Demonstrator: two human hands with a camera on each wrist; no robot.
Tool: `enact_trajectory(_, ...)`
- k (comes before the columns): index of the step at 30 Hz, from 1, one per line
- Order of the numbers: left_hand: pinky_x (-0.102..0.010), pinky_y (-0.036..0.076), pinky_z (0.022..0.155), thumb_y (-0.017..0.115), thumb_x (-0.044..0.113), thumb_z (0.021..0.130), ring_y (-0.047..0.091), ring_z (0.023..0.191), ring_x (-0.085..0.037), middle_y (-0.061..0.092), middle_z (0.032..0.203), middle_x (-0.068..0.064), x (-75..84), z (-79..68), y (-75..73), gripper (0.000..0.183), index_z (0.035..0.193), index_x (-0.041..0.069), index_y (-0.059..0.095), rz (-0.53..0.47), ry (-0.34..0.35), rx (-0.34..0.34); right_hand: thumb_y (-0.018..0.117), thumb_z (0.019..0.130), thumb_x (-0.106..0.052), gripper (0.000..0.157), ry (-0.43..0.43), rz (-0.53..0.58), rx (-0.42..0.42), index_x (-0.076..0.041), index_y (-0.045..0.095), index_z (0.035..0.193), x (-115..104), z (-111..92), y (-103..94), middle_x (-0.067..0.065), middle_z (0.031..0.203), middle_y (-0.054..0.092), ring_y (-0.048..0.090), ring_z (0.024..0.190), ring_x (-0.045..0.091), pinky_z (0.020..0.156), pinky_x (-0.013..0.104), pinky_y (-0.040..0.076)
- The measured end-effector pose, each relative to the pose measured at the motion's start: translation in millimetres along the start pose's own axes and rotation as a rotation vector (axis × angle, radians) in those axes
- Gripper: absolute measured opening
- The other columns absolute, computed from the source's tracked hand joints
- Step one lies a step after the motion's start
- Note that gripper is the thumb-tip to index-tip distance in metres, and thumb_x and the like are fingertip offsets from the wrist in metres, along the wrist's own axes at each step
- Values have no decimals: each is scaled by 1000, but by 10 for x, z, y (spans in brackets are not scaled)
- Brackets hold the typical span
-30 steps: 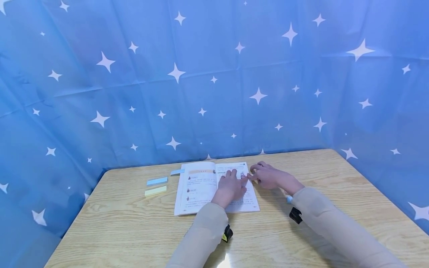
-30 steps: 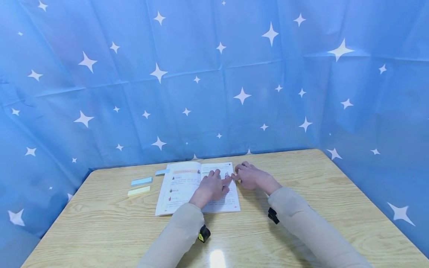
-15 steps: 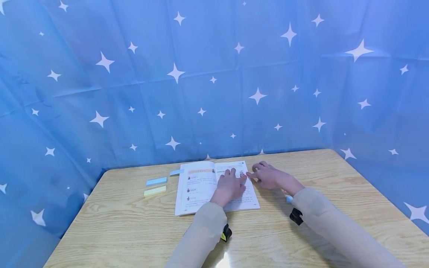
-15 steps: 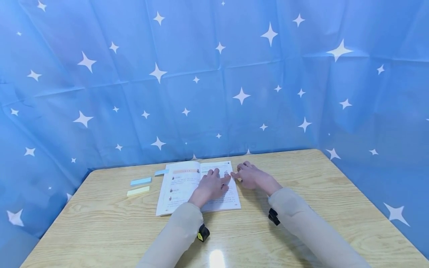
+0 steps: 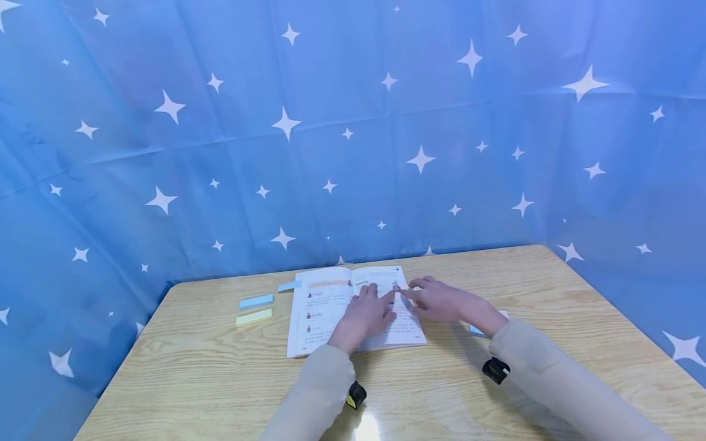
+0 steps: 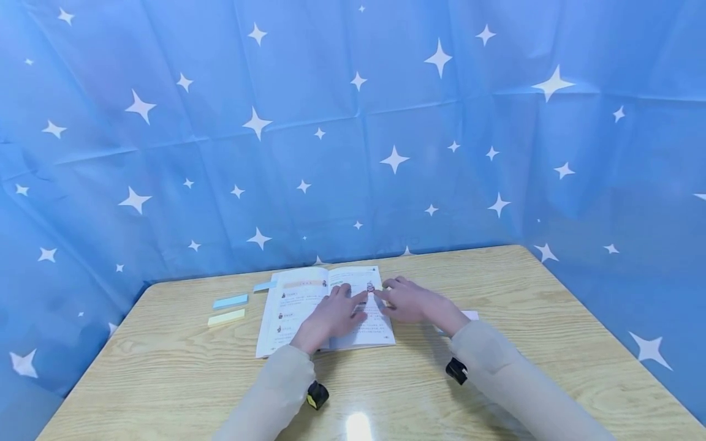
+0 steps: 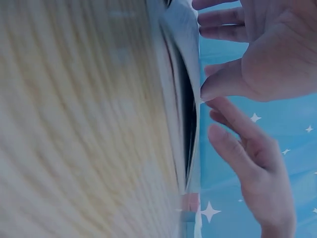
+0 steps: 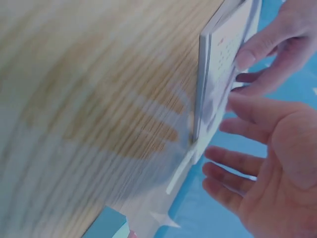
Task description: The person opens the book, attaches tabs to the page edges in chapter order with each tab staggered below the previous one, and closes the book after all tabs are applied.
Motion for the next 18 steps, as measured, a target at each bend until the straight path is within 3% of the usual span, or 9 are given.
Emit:
enact_trajectory(12, -52, 38, 110, 52, 37, 106, 34, 143, -36, 34, 157, -21, -194, -352, -85, 53, 154, 16, 43, -52, -11, 26, 62, 101, -36, 62, -32, 52, -31, 2, 47, 149, -196, -136, 13, 28, 146, 46, 42, 136, 47, 110, 61, 35)
enact_trajectory(18, -54, 33, 114, 54, 35, 105, 28, 146, -39, 26, 159, -26, -299, -545, -66, 59, 157, 14, 37, -107, -33, -45, 66, 99, -39, 67, -77, 52, -53, 0, 46, 150, -295, -183, 45, 29, 147, 45, 42, 136, 47, 109, 59, 37)
Point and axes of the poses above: each hand's wrist, its own z-axis towards the middle knuckle, its own y-axis out of the palm, x = y × z, the point moved 4 cm from there along z, towards the middle knuckle
